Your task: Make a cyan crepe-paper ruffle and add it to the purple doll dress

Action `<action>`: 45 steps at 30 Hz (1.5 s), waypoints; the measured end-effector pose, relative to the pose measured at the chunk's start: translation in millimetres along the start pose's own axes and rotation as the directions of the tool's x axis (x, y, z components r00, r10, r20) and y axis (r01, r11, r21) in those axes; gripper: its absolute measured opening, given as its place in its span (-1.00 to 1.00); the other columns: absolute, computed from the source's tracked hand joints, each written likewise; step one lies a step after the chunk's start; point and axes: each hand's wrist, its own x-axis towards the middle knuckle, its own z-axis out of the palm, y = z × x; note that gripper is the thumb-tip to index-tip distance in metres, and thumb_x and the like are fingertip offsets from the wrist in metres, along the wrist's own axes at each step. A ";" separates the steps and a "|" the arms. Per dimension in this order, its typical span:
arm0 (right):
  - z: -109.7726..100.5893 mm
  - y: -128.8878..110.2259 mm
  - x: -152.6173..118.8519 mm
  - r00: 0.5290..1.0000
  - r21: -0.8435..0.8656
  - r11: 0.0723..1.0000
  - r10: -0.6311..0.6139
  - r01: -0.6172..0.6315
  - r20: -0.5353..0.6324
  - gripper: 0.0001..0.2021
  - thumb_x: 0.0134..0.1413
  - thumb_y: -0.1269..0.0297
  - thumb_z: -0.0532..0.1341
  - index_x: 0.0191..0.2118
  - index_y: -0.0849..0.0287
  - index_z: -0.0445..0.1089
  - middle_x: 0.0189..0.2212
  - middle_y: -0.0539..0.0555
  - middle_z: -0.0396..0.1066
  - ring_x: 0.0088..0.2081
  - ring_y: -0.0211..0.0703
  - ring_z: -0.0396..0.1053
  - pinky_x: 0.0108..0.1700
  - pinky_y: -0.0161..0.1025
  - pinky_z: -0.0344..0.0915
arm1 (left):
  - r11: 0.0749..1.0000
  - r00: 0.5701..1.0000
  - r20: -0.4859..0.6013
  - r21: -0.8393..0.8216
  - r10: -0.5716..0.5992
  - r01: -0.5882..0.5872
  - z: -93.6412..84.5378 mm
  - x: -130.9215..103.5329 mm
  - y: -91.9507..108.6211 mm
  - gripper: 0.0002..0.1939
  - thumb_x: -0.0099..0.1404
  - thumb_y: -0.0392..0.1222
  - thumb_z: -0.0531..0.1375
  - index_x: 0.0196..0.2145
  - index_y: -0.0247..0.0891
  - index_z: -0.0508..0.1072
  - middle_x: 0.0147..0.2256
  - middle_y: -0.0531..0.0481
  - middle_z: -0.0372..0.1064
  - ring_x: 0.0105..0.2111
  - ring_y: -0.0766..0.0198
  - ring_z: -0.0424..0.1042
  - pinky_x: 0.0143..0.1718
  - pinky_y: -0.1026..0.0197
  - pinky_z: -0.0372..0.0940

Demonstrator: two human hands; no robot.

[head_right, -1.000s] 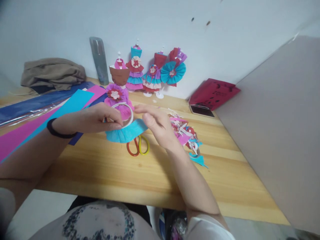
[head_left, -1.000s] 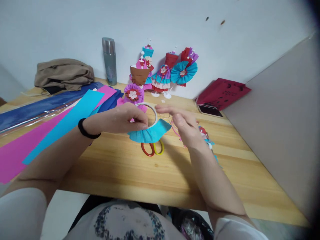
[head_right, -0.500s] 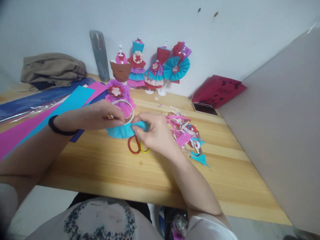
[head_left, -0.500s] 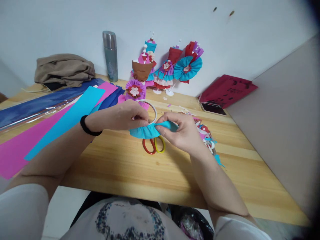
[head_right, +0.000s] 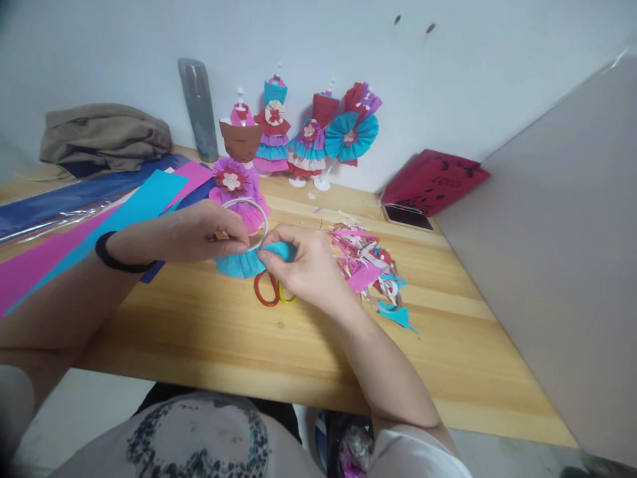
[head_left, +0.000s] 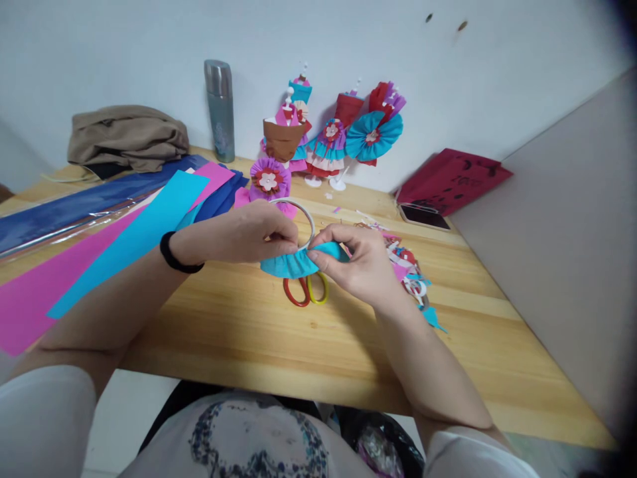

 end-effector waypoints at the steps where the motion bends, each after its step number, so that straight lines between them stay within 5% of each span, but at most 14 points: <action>1: -0.1 -0.1 0.0 1.000 -0.021 1.000 -0.003 0.002 -0.011 -0.90 0.01 0.30 0.25 -0.45 0.18 0.45 -0.57 -0.02 0.44 -0.51 -0.27 0.31 -0.42 -0.29 0.23 | 1.000 1.000 0.005 0.015 0.000 0.000 0.0 0.1 0.1 -0.70 0.30 -0.24 0.08 -0.60 -0.25 0.20 -0.60 0.09 0.08 -0.55 0.35 0.02 -0.47 0.21 -0.06; 19: 2.8 3.0 1.3 0.993 -0.082 0.996 -0.030 0.021 -0.113 -0.91 -0.06 0.34 0.25 -0.45 0.14 0.31 -0.56 -0.07 0.35 -0.51 -0.26 0.27 -0.42 -0.27 0.18 | 0.995 0.999 0.028 -0.096 -0.017 0.019 -0.2 -0.4 4.1 -0.70 0.27 -0.22 0.11 -0.59 -0.25 0.17 -0.59 0.10 0.02 -0.54 0.35 0.02 -0.47 0.22 -0.06; 23: -0.7 4.4 1.6 0.984 -0.072 0.982 -0.176 0.176 -0.006 -0.85 -0.01 0.41 0.20 -0.25 0.14 0.39 -0.40 -0.02 0.43 -0.38 -0.21 0.38 -0.30 -0.25 0.26 | 0.990 0.999 0.051 -0.138 -0.003 0.010 4.1 -0.9 2.8 -0.69 0.29 -0.20 0.11 -0.59 -0.26 0.20 -0.59 0.09 0.10 -0.54 0.37 0.05 -0.48 0.25 -0.04; 27: -3.3 4.1 2.8 0.970 -0.117 0.966 -0.222 0.232 0.096 -0.90 0.01 0.44 0.15 -0.38 0.14 0.40 -0.50 -0.05 0.41 -0.44 -0.24 0.33 -0.35 -0.27 0.21 | 0.994 0.999 0.050 -0.108 -0.007 0.013 6.7 0.9 -3.1 -0.71 0.29 -0.20 0.09 -0.58 -0.27 0.24 -0.60 0.08 0.12 -0.55 0.38 0.05 -0.50 0.26 -0.07; 34: 3.0 1.6 2.4 0.977 -0.235 0.949 -0.206 0.212 0.049 -0.90 -0.05 0.44 0.13 -0.44 0.14 0.37 -0.54 -0.03 0.38 -0.45 -0.20 0.30 -0.33 -0.23 0.19 | 0.947 0.990 0.030 -0.288 -0.139 0.141 5.7 5.2 -12.8 -0.60 0.30 -0.01 0.12 -0.60 -0.26 0.21 -0.59 0.10 0.02 -0.54 0.39 0.02 -0.54 0.27 -0.09; 39: 8.7 1.1 1.9 0.972 -0.234 0.944 -0.235 0.234 0.022 -0.91 -0.08 0.45 0.13 -0.47 0.14 0.33 -0.57 -0.04 0.33 -0.48 -0.21 0.27 -0.31 -0.22 0.21 | 0.940 0.985 0.063 -0.297 -0.159 0.171 11.4 6.6 -8.7 -0.59 0.28 -0.14 0.14 -0.65 -0.24 0.09 -0.62 0.15 -0.13 -0.58 0.44 -0.10 -0.59 0.26 -0.18; 45: 14.1 3.1 0.9 0.981 -0.200 0.963 -0.193 0.182 -0.037 -0.92 0.06 0.38 0.17 -0.39 0.12 0.40 -0.50 -0.04 0.43 -0.46 -0.21 0.34 -0.24 -0.19 0.27 | 0.916 0.965 0.051 -0.306 -0.257 0.260 12.3 7.9 -15.6 -0.73 0.22 -0.17 0.14 -0.60 -0.30 0.31 -0.62 0.15 0.01 -0.58 0.44 0.01 -0.60 0.32 -0.09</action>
